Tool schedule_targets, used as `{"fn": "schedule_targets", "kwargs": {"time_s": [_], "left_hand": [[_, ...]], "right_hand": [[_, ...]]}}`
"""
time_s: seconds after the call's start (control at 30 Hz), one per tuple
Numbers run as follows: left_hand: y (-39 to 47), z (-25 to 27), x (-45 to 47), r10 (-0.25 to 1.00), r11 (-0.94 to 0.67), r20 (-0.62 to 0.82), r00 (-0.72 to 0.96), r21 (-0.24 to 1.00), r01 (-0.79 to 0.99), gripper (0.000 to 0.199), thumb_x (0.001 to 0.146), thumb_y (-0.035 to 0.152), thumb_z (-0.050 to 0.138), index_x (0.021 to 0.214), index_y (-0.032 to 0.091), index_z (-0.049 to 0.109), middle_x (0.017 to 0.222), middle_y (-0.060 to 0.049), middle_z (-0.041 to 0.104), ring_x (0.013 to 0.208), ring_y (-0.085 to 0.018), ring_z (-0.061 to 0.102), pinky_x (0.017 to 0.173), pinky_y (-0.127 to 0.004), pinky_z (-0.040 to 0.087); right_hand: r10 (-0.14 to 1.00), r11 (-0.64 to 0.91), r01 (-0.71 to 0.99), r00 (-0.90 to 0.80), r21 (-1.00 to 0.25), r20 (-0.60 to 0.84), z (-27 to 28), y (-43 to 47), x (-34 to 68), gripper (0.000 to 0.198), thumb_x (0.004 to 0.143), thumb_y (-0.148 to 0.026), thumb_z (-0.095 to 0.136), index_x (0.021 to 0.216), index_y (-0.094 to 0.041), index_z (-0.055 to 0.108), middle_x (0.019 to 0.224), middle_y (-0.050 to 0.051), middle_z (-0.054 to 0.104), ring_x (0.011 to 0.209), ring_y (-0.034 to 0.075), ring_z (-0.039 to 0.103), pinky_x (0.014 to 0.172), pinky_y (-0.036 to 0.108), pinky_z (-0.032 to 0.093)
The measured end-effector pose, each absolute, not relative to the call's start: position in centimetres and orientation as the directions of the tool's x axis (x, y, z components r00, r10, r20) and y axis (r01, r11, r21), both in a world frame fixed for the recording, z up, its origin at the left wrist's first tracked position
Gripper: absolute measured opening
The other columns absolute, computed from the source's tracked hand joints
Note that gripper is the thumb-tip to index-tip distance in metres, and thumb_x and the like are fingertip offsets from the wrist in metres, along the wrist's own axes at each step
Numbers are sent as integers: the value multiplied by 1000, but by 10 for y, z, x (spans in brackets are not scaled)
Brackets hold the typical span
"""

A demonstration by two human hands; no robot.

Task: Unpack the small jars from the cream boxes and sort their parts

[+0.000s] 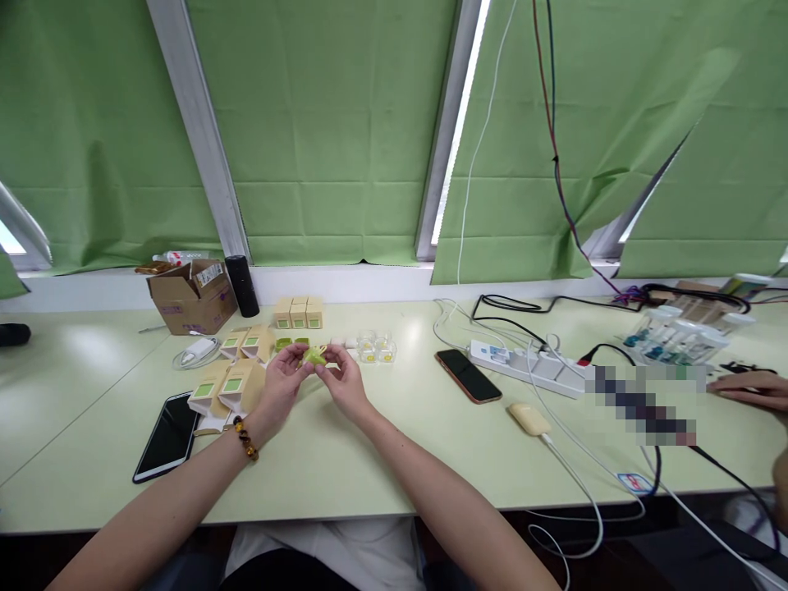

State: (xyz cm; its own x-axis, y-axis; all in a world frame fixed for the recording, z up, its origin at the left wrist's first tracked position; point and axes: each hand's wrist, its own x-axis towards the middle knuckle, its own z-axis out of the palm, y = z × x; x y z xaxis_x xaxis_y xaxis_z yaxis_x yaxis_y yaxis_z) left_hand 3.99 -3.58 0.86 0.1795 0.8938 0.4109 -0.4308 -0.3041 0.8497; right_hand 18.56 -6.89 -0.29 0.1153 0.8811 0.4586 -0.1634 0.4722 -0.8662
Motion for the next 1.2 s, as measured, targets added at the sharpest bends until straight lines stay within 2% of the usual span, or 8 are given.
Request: {"fn": "schedule_targets", "kwargs": {"time_s": [0.1,0.27,0.4,0.47,0.53,0.87,1.07,1.2], "left_hand": [[-39,8,41,812,-477,548,200,821,-312,45,77,35,89,113,19,67,117,-10,65,110,-22,64,97,-37,54],[-50,10,38,640,-733,742,199,667,-129,52,89,29,77,135,23,55,132,-14,61,117,-25,63,105,-45,52],[-55,13,33,440,-894,891,112,423,148,50,89,22,74,133,23,52,128,-14,58,120,-28,59,102,-49,53],[-56,15,32,331,-921,938,99,299,249,47,88,18,74,129,22,52,123,-13,58,119,-29,58,100,-50,53],[-57,15,32,280,-922,954,107,236,306,44,88,16,73,126,21,52,118,-12,57,114,-27,58,97,-48,54],[-61,13,33,188,-846,944,270,15,534,30,91,12,69,117,23,60,109,-10,60,104,-26,59,93,-45,47],[-53,8,31,231,-848,927,297,42,528,31,92,6,58,117,24,64,109,-11,63,105,-27,61,95,-47,46],[-49,7,28,269,-850,913,308,74,522,31,94,9,58,121,24,64,113,-11,67,109,-28,64,99,-49,46]], "right_hand": [[915,381,-365,12,-850,404,-1,-67,194,50,79,-43,87,121,-25,67,118,8,70,112,25,66,96,40,56],[913,254,-576,-124,-777,390,12,-72,205,46,77,-35,87,119,-25,70,120,8,72,110,26,69,102,44,53],[917,193,-657,-142,-728,372,17,-73,208,38,81,-30,82,117,-25,69,116,6,72,102,23,69,97,43,55],[920,155,-694,-157,-703,358,17,-73,208,39,81,-29,82,117,-25,67,114,6,73,101,22,69,95,41,55],[920,119,-719,-180,-685,349,16,-73,207,42,80,-30,83,118,-24,65,112,7,73,102,23,70,92,39,55],[933,101,-687,-186,-719,309,10,-71,203,53,79,-31,82,126,-26,58,105,3,74,89,18,69,82,34,54],[940,178,-565,-145,-806,309,15,-80,197,64,74,-37,87,129,-29,56,106,4,75,99,25,71,97,46,55],[937,230,-520,-109,-822,331,18,-82,196,67,73,-43,89,129,-31,54,108,4,73,100,25,71,99,50,56]]}}
